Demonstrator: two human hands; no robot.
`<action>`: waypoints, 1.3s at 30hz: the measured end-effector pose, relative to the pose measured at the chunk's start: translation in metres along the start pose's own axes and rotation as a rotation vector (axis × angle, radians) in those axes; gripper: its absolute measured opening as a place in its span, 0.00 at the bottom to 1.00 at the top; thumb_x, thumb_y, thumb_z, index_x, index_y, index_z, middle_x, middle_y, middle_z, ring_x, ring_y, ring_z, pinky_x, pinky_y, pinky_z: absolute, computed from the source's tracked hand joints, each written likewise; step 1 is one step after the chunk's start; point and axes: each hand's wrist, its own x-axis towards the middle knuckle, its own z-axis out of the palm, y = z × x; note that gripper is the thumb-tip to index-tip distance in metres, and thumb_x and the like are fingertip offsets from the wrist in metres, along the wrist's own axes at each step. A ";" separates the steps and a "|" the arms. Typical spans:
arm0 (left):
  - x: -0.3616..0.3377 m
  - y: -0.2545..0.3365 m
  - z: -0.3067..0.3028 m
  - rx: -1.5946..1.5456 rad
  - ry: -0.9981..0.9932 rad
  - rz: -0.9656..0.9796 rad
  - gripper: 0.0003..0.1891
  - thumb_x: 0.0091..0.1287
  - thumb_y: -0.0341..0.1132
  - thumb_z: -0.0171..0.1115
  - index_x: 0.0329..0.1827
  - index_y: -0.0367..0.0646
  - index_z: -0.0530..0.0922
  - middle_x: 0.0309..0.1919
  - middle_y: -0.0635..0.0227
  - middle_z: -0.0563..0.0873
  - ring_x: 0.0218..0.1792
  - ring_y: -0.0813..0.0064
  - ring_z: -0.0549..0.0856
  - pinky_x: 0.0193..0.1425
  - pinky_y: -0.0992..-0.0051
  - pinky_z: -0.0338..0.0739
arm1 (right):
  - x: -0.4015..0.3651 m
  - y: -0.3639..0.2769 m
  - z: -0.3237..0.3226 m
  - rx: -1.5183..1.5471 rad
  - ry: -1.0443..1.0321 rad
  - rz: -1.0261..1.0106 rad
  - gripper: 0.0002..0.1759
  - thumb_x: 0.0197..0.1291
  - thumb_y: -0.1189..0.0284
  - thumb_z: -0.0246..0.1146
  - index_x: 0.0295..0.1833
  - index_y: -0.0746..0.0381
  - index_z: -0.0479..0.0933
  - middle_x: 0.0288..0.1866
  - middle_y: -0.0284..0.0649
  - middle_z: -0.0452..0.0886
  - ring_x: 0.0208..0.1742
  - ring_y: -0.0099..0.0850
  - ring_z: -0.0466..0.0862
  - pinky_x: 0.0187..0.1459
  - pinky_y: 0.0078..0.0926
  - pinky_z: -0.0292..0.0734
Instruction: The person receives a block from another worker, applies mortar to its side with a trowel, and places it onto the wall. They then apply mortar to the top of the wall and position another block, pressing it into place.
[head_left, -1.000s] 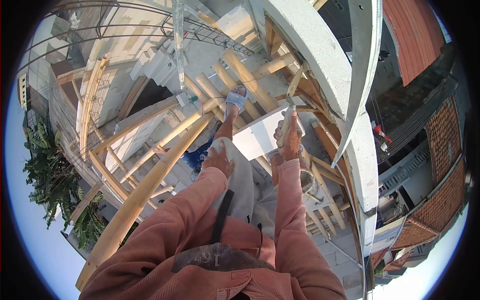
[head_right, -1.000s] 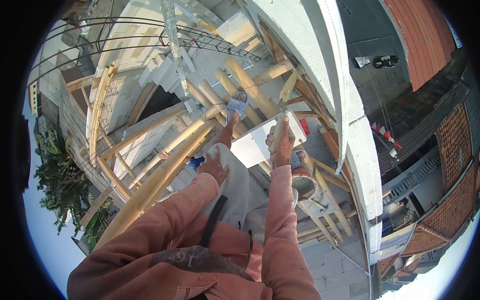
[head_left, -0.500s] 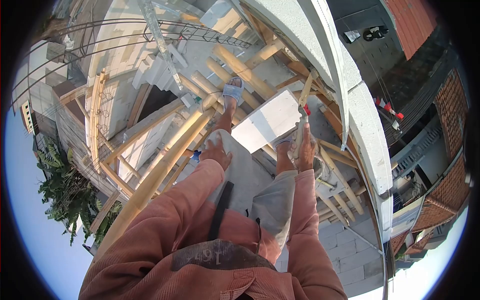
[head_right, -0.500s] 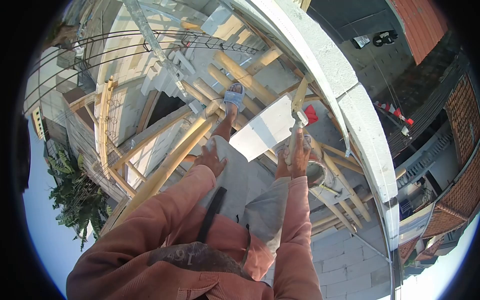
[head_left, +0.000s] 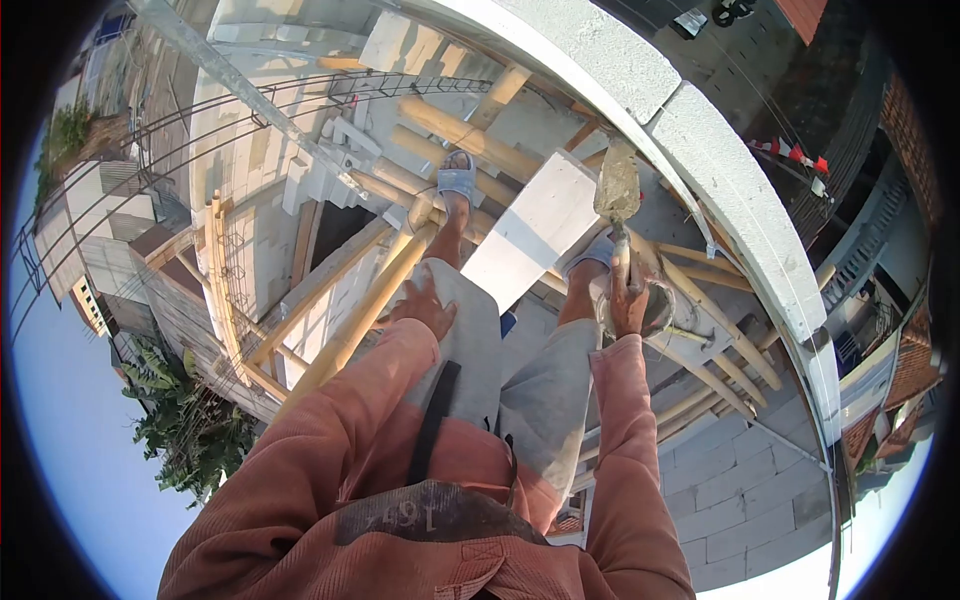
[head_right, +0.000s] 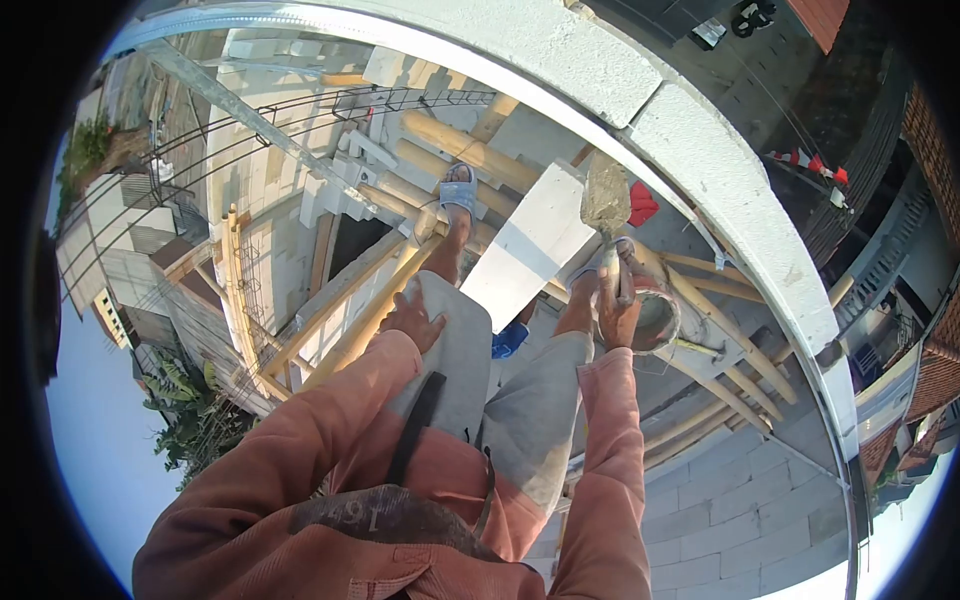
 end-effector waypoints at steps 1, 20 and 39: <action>0.002 -0.001 0.001 -0.005 -0.019 -0.001 0.52 0.67 0.60 0.60 0.85 0.53 0.38 0.76 0.43 0.59 0.71 0.35 0.70 0.75 0.46 0.64 | -0.008 0.007 -0.005 0.010 0.014 0.019 0.23 0.72 0.54 0.61 0.54 0.66 0.80 0.37 0.49 0.83 0.36 0.41 0.82 0.40 0.38 0.76; 0.009 0.004 0.001 0.048 -0.056 -0.022 0.53 0.66 0.62 0.60 0.85 0.55 0.37 0.80 0.42 0.52 0.74 0.35 0.66 0.76 0.47 0.63 | -0.008 -0.091 -0.134 -0.501 0.316 -0.445 0.31 0.63 0.68 0.70 0.71 0.55 0.74 0.52 0.42 0.83 0.49 0.41 0.84 0.47 0.39 0.82; 0.003 0.005 -0.005 0.059 -0.039 -0.031 0.52 0.67 0.60 0.59 0.85 0.55 0.36 0.76 0.47 0.59 0.70 0.41 0.72 0.74 0.53 0.69 | 0.032 -0.107 -0.166 -0.289 0.169 -0.405 0.25 0.62 0.65 0.71 0.62 0.63 0.81 0.45 0.43 0.83 0.43 0.31 0.84 0.41 0.26 0.79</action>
